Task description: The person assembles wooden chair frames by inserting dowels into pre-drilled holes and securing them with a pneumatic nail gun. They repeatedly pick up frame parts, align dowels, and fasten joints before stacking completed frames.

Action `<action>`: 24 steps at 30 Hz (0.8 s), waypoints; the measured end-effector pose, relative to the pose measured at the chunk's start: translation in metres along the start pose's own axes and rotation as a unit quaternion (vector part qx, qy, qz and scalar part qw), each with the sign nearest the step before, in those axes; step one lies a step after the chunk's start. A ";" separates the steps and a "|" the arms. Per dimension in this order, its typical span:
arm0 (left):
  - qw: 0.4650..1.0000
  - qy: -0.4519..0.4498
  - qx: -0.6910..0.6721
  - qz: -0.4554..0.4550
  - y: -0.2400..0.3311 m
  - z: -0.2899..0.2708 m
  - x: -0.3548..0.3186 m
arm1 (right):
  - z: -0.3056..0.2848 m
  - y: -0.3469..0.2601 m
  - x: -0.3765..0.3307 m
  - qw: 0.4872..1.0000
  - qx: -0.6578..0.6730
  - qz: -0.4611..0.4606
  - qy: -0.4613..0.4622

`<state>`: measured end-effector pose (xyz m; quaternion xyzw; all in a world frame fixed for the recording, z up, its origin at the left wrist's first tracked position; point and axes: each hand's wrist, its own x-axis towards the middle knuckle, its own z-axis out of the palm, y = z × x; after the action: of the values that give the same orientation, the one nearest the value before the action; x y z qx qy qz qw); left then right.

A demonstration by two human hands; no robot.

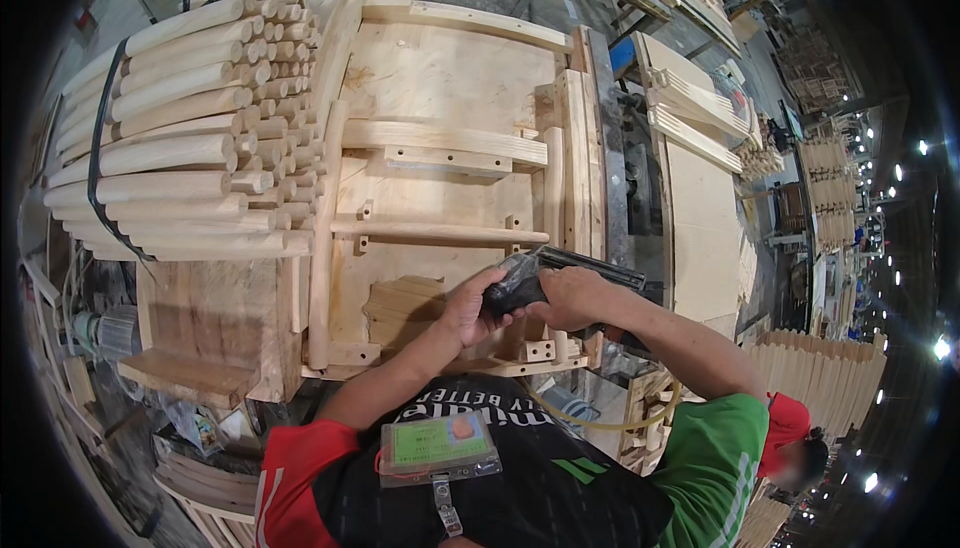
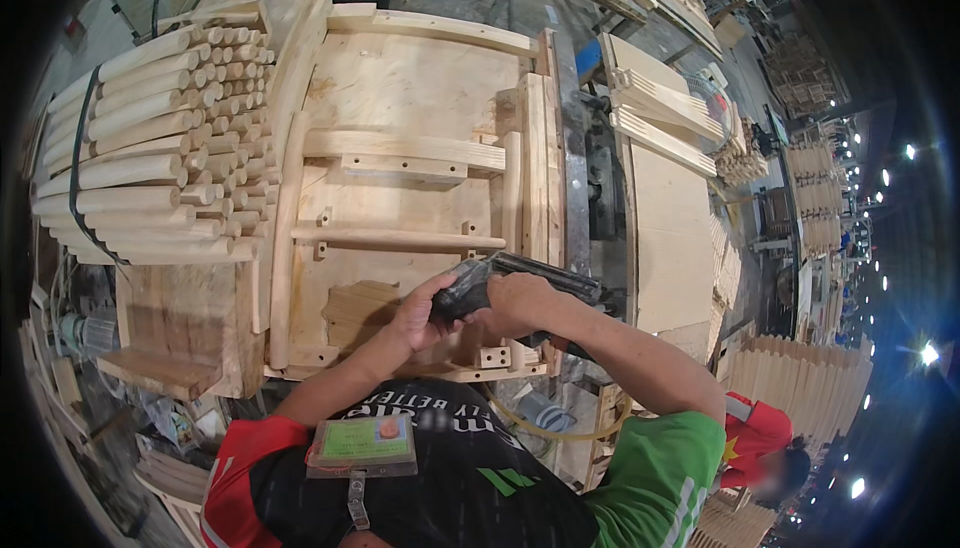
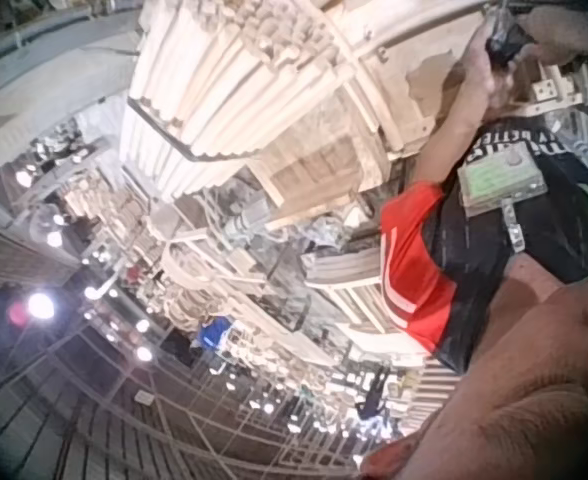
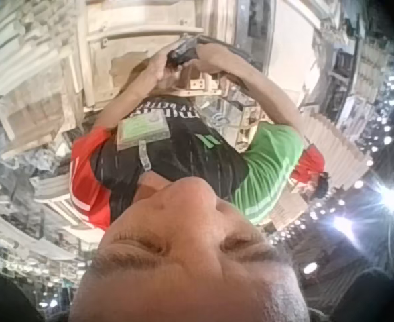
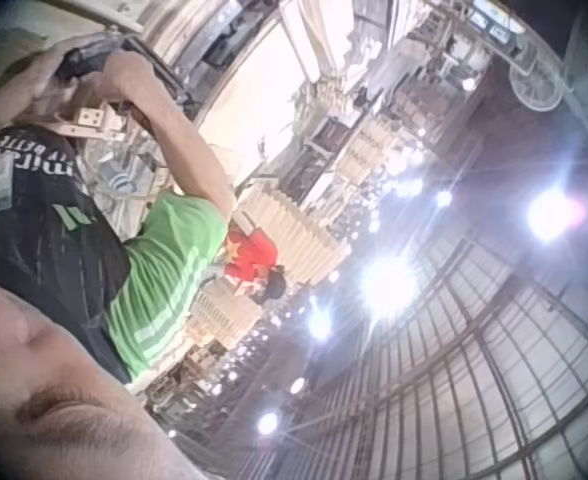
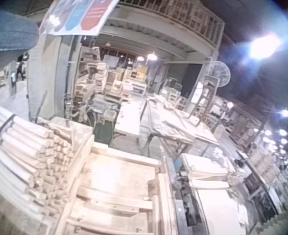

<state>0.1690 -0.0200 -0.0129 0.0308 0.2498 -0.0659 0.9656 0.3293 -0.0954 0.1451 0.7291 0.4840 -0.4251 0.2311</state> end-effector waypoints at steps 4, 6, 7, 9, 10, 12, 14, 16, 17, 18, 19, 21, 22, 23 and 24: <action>0.999 -0.022 0.020 0.020 -0.005 -0.008 -0.007 | 0.015 -0.005 -0.008 0.999 -0.018 -0.006 0.033; 1.000 0.021 0.017 -0.010 -0.006 -0.010 -0.025 | 0.017 -0.011 -0.013 0.998 -0.033 -0.024 0.042; 0.999 0.046 0.016 -0.025 -0.006 -0.012 -0.039 | 0.013 -0.021 -0.018 0.997 -0.043 -0.042 0.041; 0.998 0.040 0.044 -0.006 -0.003 -0.024 -0.064 | 0.014 -0.033 -0.014 0.991 -0.078 -0.098 0.040; 0.997 0.040 0.060 0.003 -0.001 -0.029 -0.077 | 0.011 -0.041 -0.010 0.987 -0.096 -0.122 0.042; 0.995 0.066 0.054 0.058 0.001 -0.035 -0.096 | 0.001 -0.061 0.002 0.972 -0.140 -0.183 0.045; 0.986 0.109 0.042 0.121 0.003 -0.047 -0.108 | -0.001 -0.075 0.024 0.943 -0.194 -0.254 0.092; 0.959 0.149 0.014 0.242 0.002 -0.058 -0.112 | -0.009 -0.093 0.051 0.913 -0.246 -0.298 0.129; 0.947 0.152 0.004 0.282 0.005 -0.061 -0.115 | -0.014 -0.100 0.064 0.897 -0.256 -0.326 0.152; 0.935 0.155 -0.005 0.320 0.008 -0.065 -0.118 | -0.020 -0.107 0.078 0.880 -0.265 -0.353 0.175; 0.932 0.164 -0.044 0.320 0.012 -0.070 -0.118 | -0.028 -0.117 0.086 0.862 -0.275 -0.379 0.196; 0.920 0.161 -0.064 0.351 0.020 -0.080 -0.120 | -0.043 -0.130 0.097 0.832 -0.302 -0.413 0.216; 0.915 0.157 -0.074 0.365 0.025 -0.080 -0.120 | -0.046 -0.133 0.101 0.827 -0.305 -0.421 0.214; 0.907 0.173 -0.094 0.372 0.028 -0.079 -0.119 | -0.050 -0.135 0.105 0.823 -0.307 -0.427 0.213; 0.908 0.166 -0.086 0.375 0.030 -0.078 -0.121 | -0.053 -0.137 0.109 0.820 -0.309 -0.433 0.212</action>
<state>0.0313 0.0308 -0.0219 0.0493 0.3808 0.3287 0.8629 0.2451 0.0578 0.0918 0.4073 0.8926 -0.1447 0.1278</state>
